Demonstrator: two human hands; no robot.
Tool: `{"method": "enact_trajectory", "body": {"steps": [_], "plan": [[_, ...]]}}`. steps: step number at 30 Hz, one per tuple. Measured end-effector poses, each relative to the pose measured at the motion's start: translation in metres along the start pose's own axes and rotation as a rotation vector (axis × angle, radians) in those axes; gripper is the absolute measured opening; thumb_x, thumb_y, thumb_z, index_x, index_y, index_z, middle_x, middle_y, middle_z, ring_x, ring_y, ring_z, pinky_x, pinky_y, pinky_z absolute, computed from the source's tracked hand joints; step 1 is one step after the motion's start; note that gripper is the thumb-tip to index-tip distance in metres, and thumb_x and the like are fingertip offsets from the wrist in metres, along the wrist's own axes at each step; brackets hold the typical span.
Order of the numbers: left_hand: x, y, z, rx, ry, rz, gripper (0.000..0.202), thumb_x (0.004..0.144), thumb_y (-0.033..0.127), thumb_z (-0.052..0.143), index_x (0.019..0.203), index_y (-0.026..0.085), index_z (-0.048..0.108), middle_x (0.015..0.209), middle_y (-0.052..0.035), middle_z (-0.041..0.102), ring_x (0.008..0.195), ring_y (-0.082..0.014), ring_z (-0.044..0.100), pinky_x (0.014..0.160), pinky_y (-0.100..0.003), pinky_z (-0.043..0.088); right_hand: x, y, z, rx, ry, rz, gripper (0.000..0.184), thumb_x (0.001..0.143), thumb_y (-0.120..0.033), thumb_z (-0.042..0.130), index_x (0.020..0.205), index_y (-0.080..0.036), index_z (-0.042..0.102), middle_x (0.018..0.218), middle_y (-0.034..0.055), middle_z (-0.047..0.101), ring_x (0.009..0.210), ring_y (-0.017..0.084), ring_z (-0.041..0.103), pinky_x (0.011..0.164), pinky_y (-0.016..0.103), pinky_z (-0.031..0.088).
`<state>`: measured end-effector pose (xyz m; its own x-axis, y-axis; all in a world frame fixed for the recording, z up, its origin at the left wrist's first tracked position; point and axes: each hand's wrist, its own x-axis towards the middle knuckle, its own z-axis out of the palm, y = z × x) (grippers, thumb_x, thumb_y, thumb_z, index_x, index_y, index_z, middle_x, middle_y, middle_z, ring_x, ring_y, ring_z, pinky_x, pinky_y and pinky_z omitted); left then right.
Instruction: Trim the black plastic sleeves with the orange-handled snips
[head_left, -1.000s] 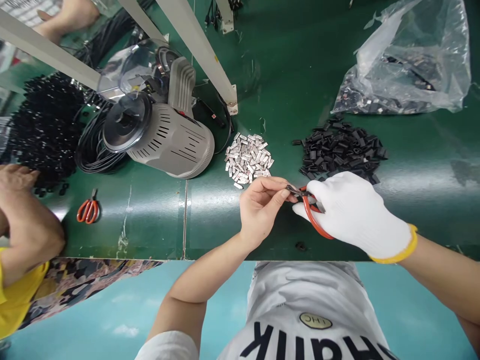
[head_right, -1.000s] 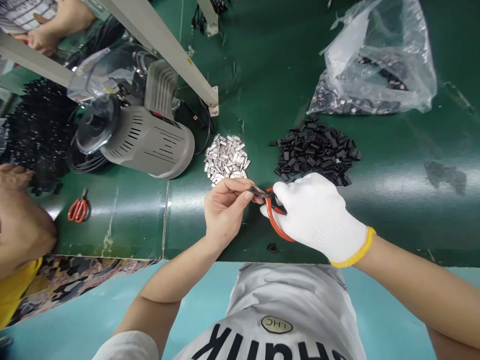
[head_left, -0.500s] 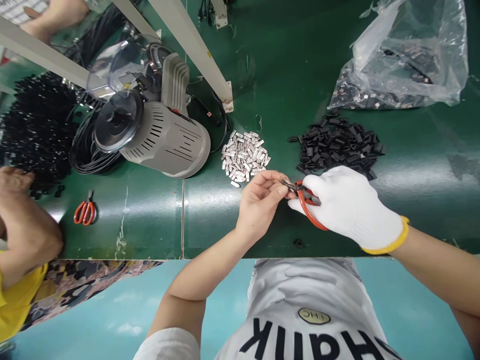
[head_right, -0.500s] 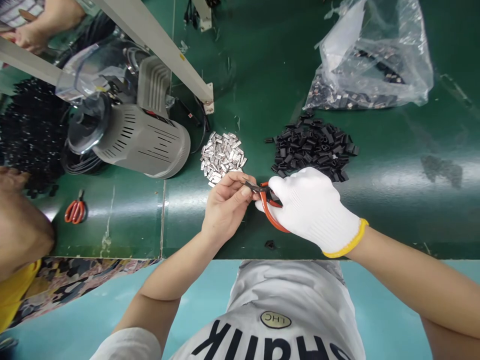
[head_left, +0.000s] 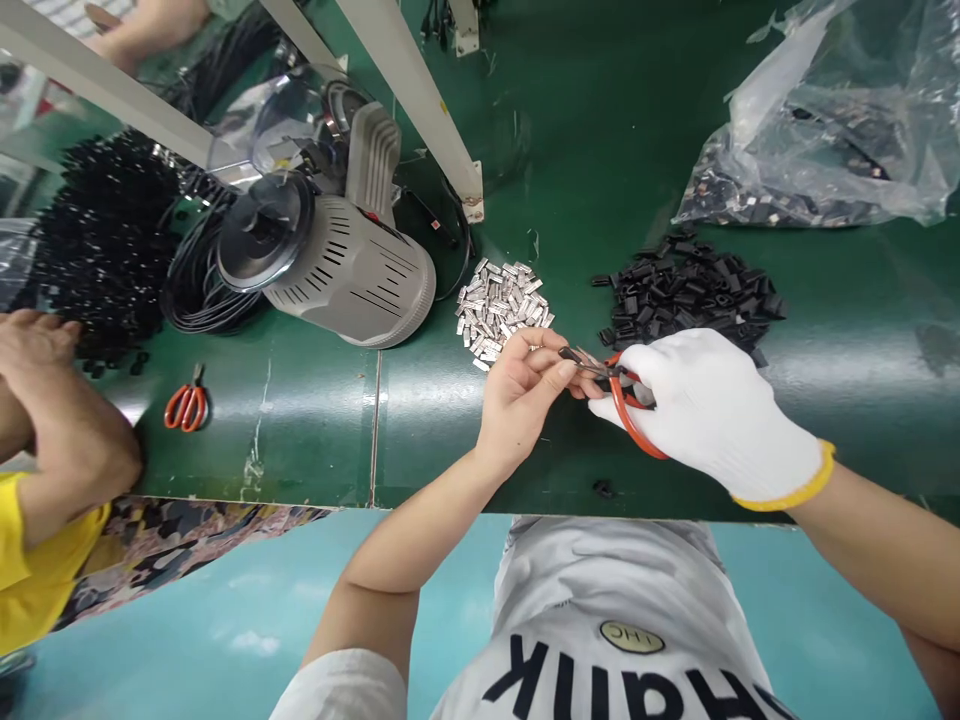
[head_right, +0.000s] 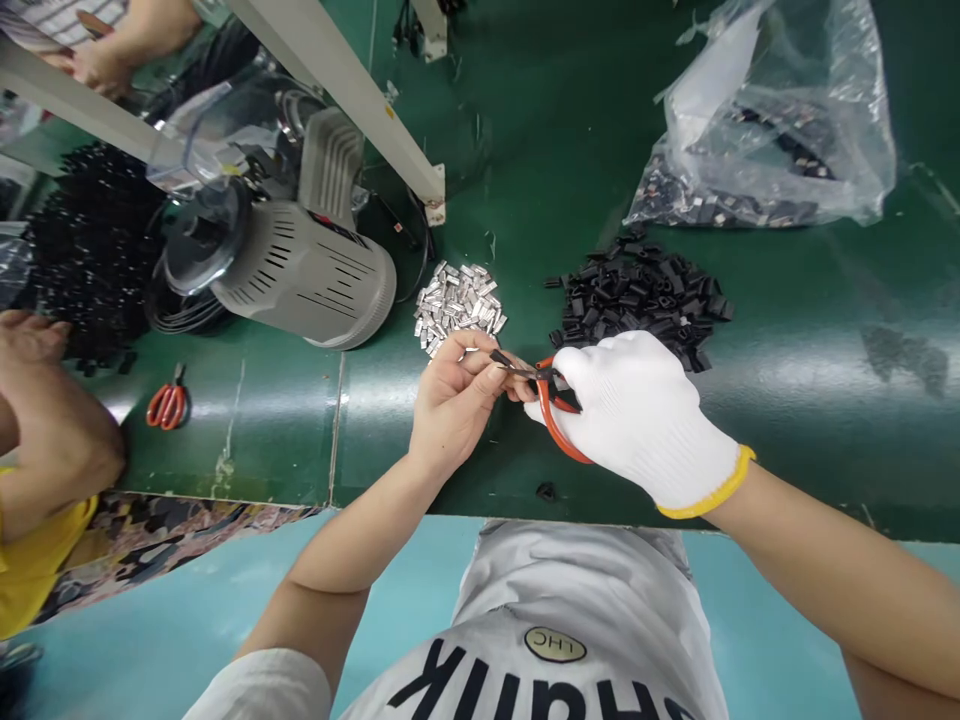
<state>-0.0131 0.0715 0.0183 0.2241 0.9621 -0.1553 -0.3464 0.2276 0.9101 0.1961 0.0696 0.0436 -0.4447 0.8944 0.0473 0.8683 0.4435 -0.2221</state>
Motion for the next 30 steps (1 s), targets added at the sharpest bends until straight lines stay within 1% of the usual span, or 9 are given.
{"method": "enact_trajectory", "body": {"steps": [3, 7, 11, 14, 19, 23, 27, 30], "plan": [[0.001, 0.000, -0.002, 0.022, 0.006, 0.001, 0.033, 0.088, 0.035, 0.083, 0.105, 0.021, 0.058, 0.089, -0.0022, 0.080, 0.076, -0.0172, 0.078, 0.072, -0.028, 0.057, 0.001, -0.001, -0.002, -0.006, -0.021, 0.011, 0.049, 0.099, -0.063, 0.047, 0.079, -0.020, 0.060, 0.067, 0.0064, 0.057, 0.068, 0.019, 0.047, 0.071, 0.032, 0.025], [0.000, 0.000, -0.001, 0.045, 0.004, 0.017, 0.023, 0.087, 0.030, 0.085, 0.096, 0.018, 0.067, 0.092, -0.0053, 0.081, 0.076, -0.0163, 0.078, 0.070, -0.026, 0.056, 0.000, -0.002, -0.002, -0.013, -0.035, 0.009, 0.049, 0.098, -0.066, 0.048, 0.083, -0.021, 0.061, 0.070, 0.0060, 0.058, 0.070, 0.020, 0.049, 0.074, 0.033, 0.028], [-0.002, -0.002, 0.000, 0.079, 0.061, 0.021, 0.021, 0.083, 0.031, 0.088, 0.094, 0.018, 0.075, 0.095, -0.0060, 0.081, 0.075, -0.0158, 0.078, 0.071, -0.027, 0.058, -0.001, -0.002, 0.001, -0.034, -0.037, 0.007, 0.051, 0.098, -0.068, 0.046, 0.086, -0.021, 0.061, 0.072, 0.0059, 0.059, 0.075, 0.022, 0.053, 0.076, 0.035, 0.029], [-0.003, -0.004, 0.001, 0.071, 0.072, 0.031, 0.018, 0.085, 0.032, 0.086, 0.094, 0.018, 0.079, 0.091, -0.0056, 0.081, 0.076, -0.0165, 0.078, 0.073, -0.029, 0.060, 0.000, -0.001, 0.002, -0.045, -0.049, 0.018, 0.052, 0.099, -0.068, 0.043, 0.086, -0.021, 0.060, 0.073, 0.0062, 0.060, 0.076, 0.024, 0.054, 0.077, 0.036, 0.029], [-0.004, -0.004, 0.003, 0.088, 0.086, 0.061, 0.018, 0.088, 0.034, 0.083, 0.095, 0.018, 0.080, 0.086, -0.0061, 0.081, 0.075, -0.0169, 0.077, 0.074, -0.029, 0.060, 0.001, -0.001, 0.001, -0.068, -0.055, -0.015, 0.045, 0.101, -0.061, 0.043, 0.085, -0.021, 0.057, 0.073, 0.0056, 0.059, 0.074, 0.024, 0.054, 0.078, 0.037, 0.029], [-0.005, -0.006, 0.005, 0.097, 0.081, 0.080, 0.019, 0.088, 0.034, 0.083, 0.093, 0.016, 0.078, 0.084, -0.0055, 0.080, 0.073, -0.0165, 0.077, 0.072, -0.028, 0.060, -0.003, 0.000, 0.002, -0.141, -0.042, -0.045, 0.041, 0.102, -0.054, 0.042, 0.080, -0.022, 0.053, 0.066, 0.0042, 0.052, 0.069, 0.023, 0.051, 0.075, 0.036, 0.026], [-0.006, -0.009, 0.004, 0.077, 0.057, 0.063, 0.016, 0.090, 0.031, 0.081, 0.095, 0.016, 0.078, 0.083, -0.0051, 0.080, 0.072, -0.0159, 0.076, 0.071, -0.028, 0.060, -0.008, 0.000, 0.007, -0.179, 0.020, -0.096, 0.034, 0.101, -0.045, 0.045, 0.077, -0.023, 0.050, 0.063, 0.0030, 0.050, 0.065, 0.022, 0.049, 0.072, 0.035, 0.023], [-0.007, -0.010, 0.002, 0.064, 0.041, 0.050, 0.014, 0.092, 0.030, 0.080, 0.096, 0.017, 0.078, 0.081, -0.0047, 0.079, 0.072, -0.0156, 0.076, 0.073, -0.028, 0.059, -0.010, -0.001, 0.011, -0.192, 0.064, -0.095, 0.031, 0.100, -0.041, 0.047, 0.074, -0.023, 0.047, 0.061, 0.0029, 0.049, 0.064, 0.022, 0.048, 0.069, 0.033, 0.019]]}}
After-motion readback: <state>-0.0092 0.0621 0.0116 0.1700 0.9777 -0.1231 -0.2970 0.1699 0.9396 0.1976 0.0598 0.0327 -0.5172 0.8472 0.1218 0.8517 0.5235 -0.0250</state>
